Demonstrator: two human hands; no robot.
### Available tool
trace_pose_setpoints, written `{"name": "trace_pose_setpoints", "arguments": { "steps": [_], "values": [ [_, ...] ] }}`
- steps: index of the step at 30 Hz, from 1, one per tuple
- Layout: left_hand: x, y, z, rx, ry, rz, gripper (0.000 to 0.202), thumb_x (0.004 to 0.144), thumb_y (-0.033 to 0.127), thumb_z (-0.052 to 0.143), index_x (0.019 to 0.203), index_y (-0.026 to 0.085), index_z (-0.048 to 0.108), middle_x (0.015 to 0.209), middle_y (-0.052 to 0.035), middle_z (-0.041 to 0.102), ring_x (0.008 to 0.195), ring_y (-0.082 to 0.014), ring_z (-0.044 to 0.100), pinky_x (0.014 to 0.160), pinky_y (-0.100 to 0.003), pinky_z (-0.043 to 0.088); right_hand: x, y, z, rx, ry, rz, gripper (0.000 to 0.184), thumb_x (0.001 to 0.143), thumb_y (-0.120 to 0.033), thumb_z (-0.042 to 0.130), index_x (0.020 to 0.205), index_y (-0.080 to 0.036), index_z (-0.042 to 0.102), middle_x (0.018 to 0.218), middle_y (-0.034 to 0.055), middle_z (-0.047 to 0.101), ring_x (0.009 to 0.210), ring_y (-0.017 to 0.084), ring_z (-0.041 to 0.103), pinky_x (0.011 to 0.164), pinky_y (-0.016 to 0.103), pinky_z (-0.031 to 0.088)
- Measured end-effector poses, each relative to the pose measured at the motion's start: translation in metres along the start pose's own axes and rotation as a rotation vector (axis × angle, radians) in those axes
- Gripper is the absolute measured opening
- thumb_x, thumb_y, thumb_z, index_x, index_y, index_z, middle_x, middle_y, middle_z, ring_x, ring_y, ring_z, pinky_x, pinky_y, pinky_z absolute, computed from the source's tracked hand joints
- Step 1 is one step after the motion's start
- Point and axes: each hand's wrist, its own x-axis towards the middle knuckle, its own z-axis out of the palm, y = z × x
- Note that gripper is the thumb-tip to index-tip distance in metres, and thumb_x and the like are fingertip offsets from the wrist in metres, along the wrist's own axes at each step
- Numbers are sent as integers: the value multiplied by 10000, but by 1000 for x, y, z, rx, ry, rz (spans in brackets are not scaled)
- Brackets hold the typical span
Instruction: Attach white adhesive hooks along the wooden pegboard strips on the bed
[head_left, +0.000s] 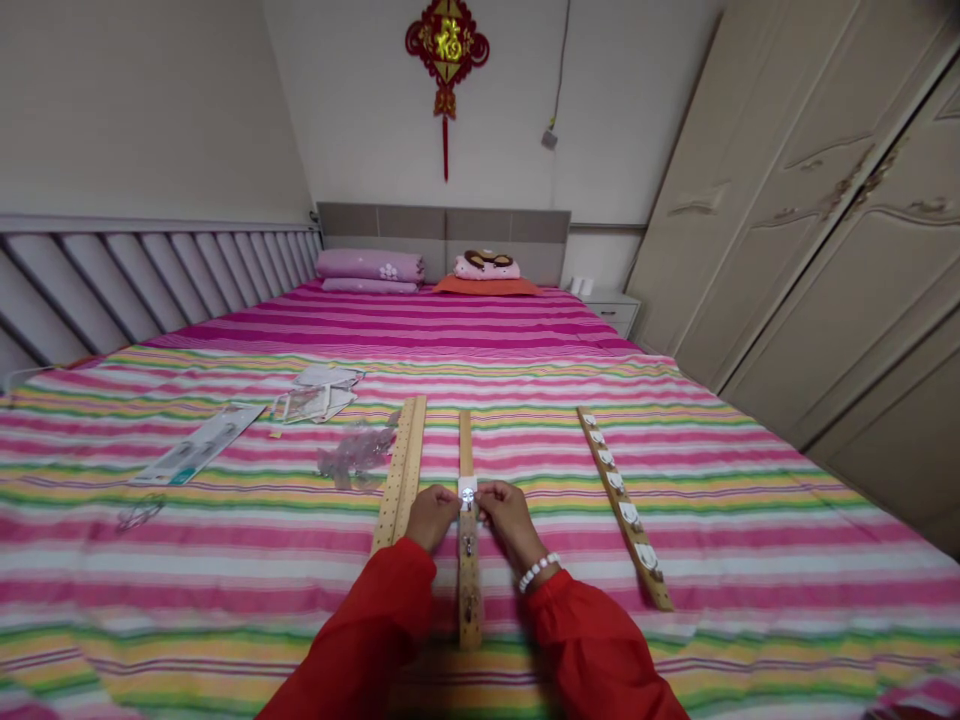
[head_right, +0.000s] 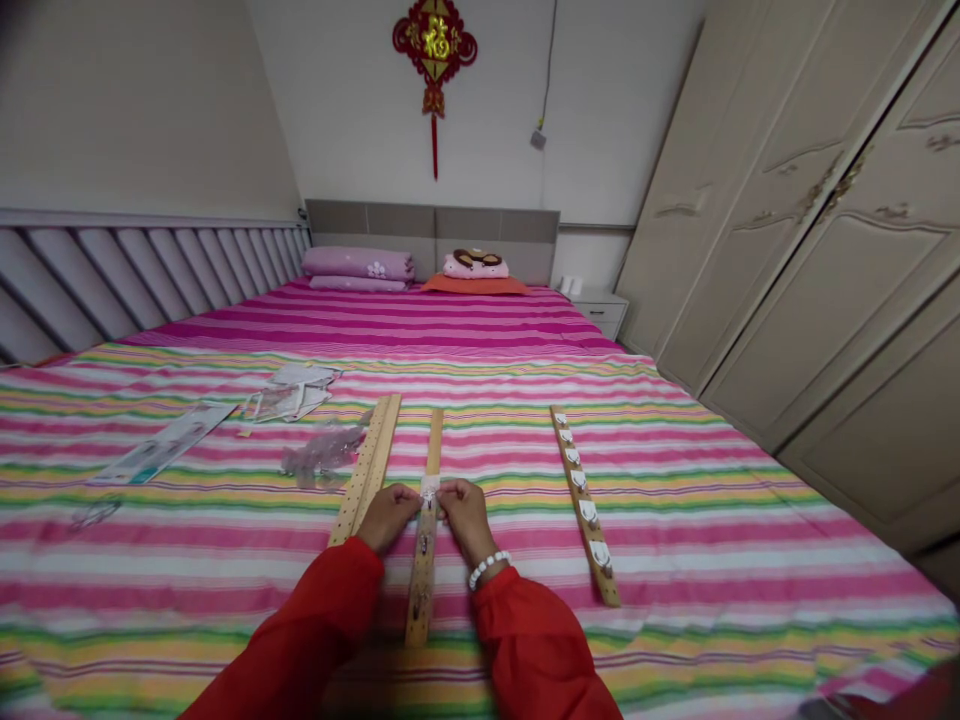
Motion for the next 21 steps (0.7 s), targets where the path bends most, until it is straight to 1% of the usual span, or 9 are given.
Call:
{"name": "trace_pose_setpoints", "arguments": {
  "steps": [8,16,21],
  "values": [
    [3,-8,4,40,14,-2,85,627,246,619,602,166,604,543,12,591,609,-156,588,596,-245,423,2,7,0,-28,25,14,113,548,-232,645,625,-151,633,447,-43,574,379,91,461,393,208,319],
    [5,-14,8,-9,21,-18,78,628,211,648,612,163,590,583,-1,616,614,-151,597,608,-248,442,2,8,0,-50,31,32,84,562,-208,616,629,-158,602,416,-64,541,359,83,441,376,200,315],
    [5,-13,8,9,12,-27,69,643,172,631,613,171,569,598,0,616,620,-148,597,617,-247,447,3,2,1,-126,33,130,49,591,-160,604,629,-173,575,391,-79,516,343,81,443,368,192,338]
  ]
}}
